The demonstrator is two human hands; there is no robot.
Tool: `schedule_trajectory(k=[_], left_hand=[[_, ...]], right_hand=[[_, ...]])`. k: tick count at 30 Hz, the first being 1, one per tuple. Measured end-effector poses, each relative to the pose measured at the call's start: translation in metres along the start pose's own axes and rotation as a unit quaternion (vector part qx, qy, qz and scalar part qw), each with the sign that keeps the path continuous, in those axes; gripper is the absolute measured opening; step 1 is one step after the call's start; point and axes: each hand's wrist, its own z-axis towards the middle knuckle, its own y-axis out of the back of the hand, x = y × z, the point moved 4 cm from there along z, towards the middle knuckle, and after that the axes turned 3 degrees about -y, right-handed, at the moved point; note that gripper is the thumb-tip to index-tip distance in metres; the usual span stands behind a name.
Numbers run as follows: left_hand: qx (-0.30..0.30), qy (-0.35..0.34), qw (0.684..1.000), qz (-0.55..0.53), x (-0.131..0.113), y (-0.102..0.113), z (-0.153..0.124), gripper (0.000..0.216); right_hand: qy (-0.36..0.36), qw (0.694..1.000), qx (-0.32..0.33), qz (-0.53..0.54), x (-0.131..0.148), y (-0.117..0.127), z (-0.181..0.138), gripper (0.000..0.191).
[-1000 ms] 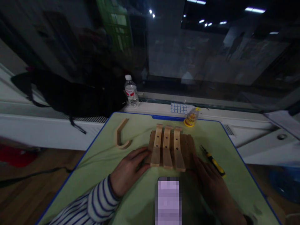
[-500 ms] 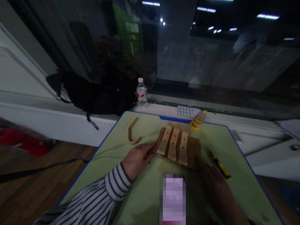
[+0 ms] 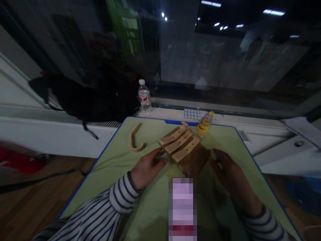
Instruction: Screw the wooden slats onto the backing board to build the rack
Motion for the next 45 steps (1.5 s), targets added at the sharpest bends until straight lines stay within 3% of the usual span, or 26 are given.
schedule_trajectory(k=[5, 8, 13, 18, 25, 35, 38, 42, 45], left_hand=[[0.054, 0.005, 0.991, -0.124, -0.015, -0.013, 0.0, 0.056], [0.056, 0.041, 0.988, -0.138, -0.015, -0.018, 0.005, 0.06], [0.051, 0.014, 0.988, -0.148, -0.016, -0.022, 0.021, 0.057], [0.021, -0.025, 0.992, -0.124, -0.016, -0.02, 0.03, 0.048], [-0.008, -0.034, 0.998, -0.049, -0.008, -0.019, 0.02, 0.054], [-0.024, -0.067, 0.997, 0.01, -0.014, -0.021, 0.007, 0.049], [-0.059, -0.06, 0.996, 0.032, -0.007, -0.006, 0.001, 0.043], [-0.155, -0.03, 0.983, 0.096, 0.018, 0.039, -0.006, 0.033], [-0.217, -0.016, 0.966, 0.138, 0.04, 0.068, -0.009, 0.039]], right_hand=[[-0.001, 0.997, 0.067, 0.037, -0.005, -0.02, 0.027, 0.034], [-0.004, 0.994, 0.091, 0.055, -0.004, -0.029, 0.032, 0.029], [-0.011, 0.993, 0.093, 0.066, 0.002, -0.031, 0.029, 0.029], [-0.019, 0.994, 0.075, 0.081, 0.013, -0.031, 0.019, 0.029], [-0.028, 0.992, 0.071, 0.105, 0.026, -0.032, 0.011, 0.033], [-0.011, 0.994, 0.047, 0.097, 0.022, -0.036, 0.001, 0.034], [-0.006, 0.994, 0.047, 0.095, 0.018, -0.033, -0.003, 0.033], [-0.018, 0.996, 0.031, 0.078, 0.013, -0.024, -0.005, 0.034], [-0.029, 0.997, 0.019, 0.068, 0.01, -0.019, -0.006, 0.035]])
